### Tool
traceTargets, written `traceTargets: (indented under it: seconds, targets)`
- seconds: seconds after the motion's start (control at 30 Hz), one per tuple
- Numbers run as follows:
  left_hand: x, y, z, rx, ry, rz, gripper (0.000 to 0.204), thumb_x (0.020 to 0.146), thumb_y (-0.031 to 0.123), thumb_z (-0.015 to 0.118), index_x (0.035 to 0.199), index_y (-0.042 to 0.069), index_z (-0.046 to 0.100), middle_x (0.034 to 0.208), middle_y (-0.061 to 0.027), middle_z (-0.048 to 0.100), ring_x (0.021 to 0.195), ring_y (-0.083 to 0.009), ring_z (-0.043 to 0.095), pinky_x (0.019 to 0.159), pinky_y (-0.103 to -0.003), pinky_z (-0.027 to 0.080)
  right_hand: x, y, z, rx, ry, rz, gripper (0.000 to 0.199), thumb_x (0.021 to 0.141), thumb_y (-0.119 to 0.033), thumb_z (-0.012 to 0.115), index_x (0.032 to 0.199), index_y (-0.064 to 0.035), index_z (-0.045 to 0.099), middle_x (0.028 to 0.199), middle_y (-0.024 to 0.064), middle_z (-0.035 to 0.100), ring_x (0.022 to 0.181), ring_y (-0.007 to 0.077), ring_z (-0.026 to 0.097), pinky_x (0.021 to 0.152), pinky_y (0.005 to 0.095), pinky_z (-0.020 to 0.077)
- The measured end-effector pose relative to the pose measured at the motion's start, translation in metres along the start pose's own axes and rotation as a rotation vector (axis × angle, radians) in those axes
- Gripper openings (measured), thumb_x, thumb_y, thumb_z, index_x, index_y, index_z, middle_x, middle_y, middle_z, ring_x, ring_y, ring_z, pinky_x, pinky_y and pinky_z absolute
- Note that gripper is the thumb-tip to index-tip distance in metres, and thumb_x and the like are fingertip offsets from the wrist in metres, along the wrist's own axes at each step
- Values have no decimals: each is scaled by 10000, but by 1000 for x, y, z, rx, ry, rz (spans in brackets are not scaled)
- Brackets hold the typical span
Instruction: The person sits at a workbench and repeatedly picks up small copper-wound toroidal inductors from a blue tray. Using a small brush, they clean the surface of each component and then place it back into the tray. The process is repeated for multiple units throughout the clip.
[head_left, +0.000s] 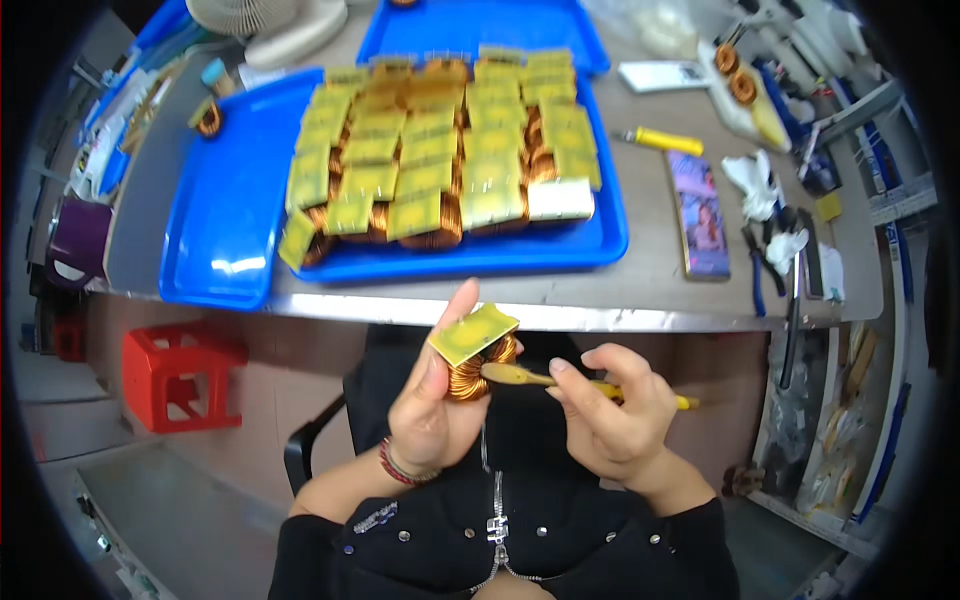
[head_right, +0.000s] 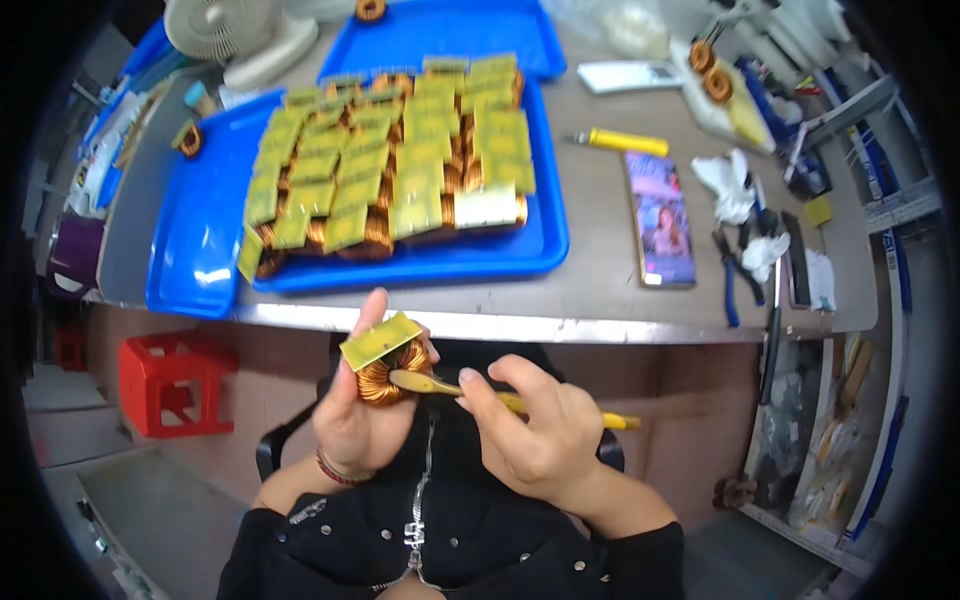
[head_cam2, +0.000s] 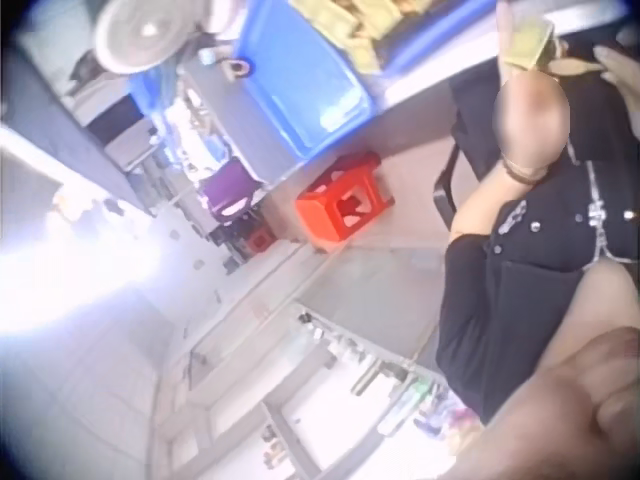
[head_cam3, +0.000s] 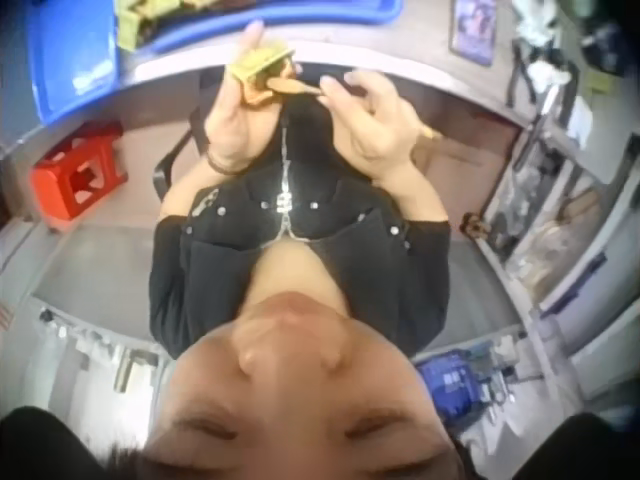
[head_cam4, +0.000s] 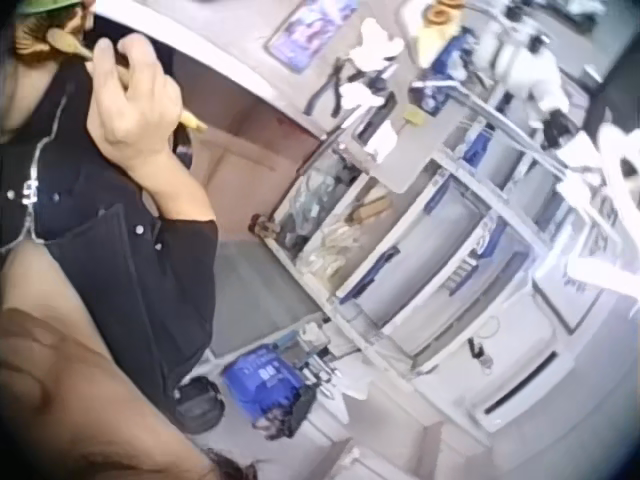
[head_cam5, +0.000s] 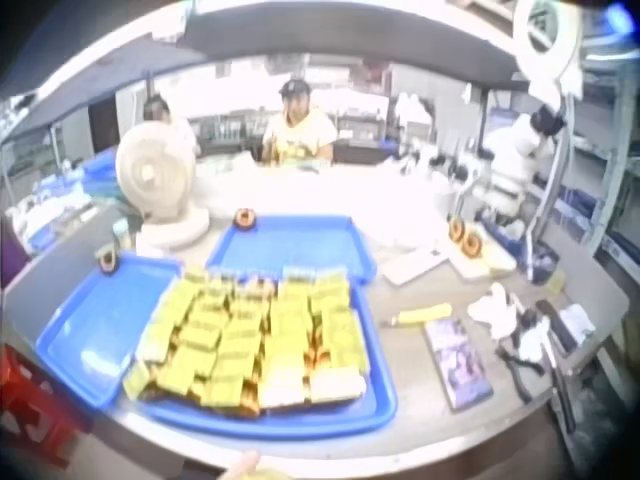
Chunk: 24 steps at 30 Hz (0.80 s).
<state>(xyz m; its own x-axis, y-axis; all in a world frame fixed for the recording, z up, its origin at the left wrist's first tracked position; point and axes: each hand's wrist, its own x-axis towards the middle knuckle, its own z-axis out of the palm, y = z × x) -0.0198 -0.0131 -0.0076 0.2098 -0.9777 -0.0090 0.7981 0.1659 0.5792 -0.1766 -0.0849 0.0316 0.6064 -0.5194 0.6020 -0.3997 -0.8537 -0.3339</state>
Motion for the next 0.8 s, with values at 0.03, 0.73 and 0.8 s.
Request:
traceTargets:
  seconds: [0.03,0.73,0.8]
  targets:
    - [3,-1,2,-29,2,23,662,896,374,430,1411,72,146,1255,-154,429,1080,-274,457,966,-400,322,-2,-1,3,-11,3,-15,266,656,-80,699,916,-50,650,800,28,546,487,125,488,399,241,346]
    - [3,1,-11,-388,-44,-246,532,958,366,242,1411,104,147,1306,-172,377,1075,-272,461,920,-381,377,8,34,14,-18,303,-4,89,704,-80,674,790,-98,660,878,34,582,473,138,480,419,265,361]
    - [7,3,-4,-348,7,-288,528,959,367,236,1411,108,150,1306,-168,378,1077,-269,459,918,-382,382,-1,18,10,49,149,-199,94,692,-75,676,780,-105,664,845,34,580,495,134,488,425,247,356]
